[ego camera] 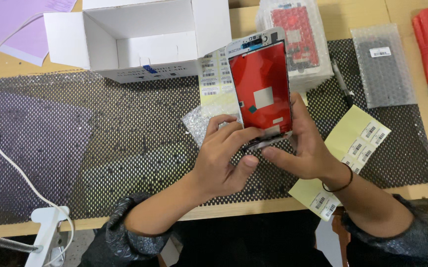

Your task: The person opens a white box labeled 'GLASS PRODUCTS' and removes bubble-wrapped items. They unwrap a smartphone screen assembly and inspect it by hand, turning it over and touching the edges and connectors.

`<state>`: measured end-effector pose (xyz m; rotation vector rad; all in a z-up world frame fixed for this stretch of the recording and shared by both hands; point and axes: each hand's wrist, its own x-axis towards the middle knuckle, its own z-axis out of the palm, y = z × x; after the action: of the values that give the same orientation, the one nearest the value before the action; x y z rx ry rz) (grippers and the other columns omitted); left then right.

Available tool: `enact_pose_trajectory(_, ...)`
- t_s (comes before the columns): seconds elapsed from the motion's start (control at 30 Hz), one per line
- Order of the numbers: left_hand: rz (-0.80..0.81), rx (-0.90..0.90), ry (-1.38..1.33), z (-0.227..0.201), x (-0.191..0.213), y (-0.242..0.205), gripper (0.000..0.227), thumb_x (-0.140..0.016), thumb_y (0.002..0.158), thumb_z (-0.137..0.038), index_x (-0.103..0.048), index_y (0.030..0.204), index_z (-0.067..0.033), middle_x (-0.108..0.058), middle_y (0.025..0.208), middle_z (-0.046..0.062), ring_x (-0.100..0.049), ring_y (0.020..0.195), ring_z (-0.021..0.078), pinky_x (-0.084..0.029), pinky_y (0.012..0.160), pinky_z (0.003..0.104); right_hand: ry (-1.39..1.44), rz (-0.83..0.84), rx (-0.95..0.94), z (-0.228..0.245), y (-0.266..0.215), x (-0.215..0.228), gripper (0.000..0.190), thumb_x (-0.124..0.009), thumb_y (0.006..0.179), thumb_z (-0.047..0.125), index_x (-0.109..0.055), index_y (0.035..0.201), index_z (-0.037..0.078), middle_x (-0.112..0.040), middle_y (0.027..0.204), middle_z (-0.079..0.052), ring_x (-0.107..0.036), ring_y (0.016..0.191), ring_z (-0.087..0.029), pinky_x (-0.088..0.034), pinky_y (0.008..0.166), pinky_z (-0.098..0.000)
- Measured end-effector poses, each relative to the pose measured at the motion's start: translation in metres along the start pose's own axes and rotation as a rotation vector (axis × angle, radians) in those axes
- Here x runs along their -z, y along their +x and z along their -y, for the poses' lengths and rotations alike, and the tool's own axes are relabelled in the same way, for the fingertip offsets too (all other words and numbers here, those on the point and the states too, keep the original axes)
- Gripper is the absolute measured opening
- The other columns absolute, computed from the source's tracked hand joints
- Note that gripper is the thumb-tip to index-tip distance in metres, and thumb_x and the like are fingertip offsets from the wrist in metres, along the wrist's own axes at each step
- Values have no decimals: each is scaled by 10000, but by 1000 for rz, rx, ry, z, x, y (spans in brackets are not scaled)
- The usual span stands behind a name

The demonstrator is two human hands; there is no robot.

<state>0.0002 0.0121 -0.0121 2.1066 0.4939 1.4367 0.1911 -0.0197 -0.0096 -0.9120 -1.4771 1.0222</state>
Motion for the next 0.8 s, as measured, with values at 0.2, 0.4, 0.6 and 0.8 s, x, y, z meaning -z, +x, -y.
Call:
enact_pose_trajectory(0.2,34,30,-88,-9,10,6,664,-262,1056,-533,-687,1162,-33,-638,812,103,-668,731,262,-437,1002,532,12,-66,-16,-4,-2,-1,571,-730,843,118,-454,1321,-27,-679,1053,-123,-676,931,-135,-586,877,-348)
enact_pose_trajectory(0.4,-30,65,-115,-5,6,8,276,-494,1021,-190,-712,1092,-37,-703,820,78,-716,769,274,-468,939,467,6,-82,-17,1,-1,-2,534,-732,864,109,-470,1313,-13,-681,1031,-114,-673,939,-140,-586,876,-358)
enact_pose_trajectory(0.6,-62,85,-142,0,3,9,159,-618,983,-142,-724,1072,-64,-739,841,33,-733,789,250,-474,907,421,-8,-105,-9,5,4,-10,500,-748,866,137,-492,1270,-7,-692,991,-118,-658,914,-129,-569,859,-345)
enact_pose_trajectory(0.8,-101,67,-66,0,5,10,112,-628,975,-113,-728,1012,-77,-732,788,25,-737,734,243,-495,876,426,-8,-56,-11,16,10,-6,513,-710,866,181,-488,1293,5,-716,1072,-132,-648,982,-126,-557,903,-360)
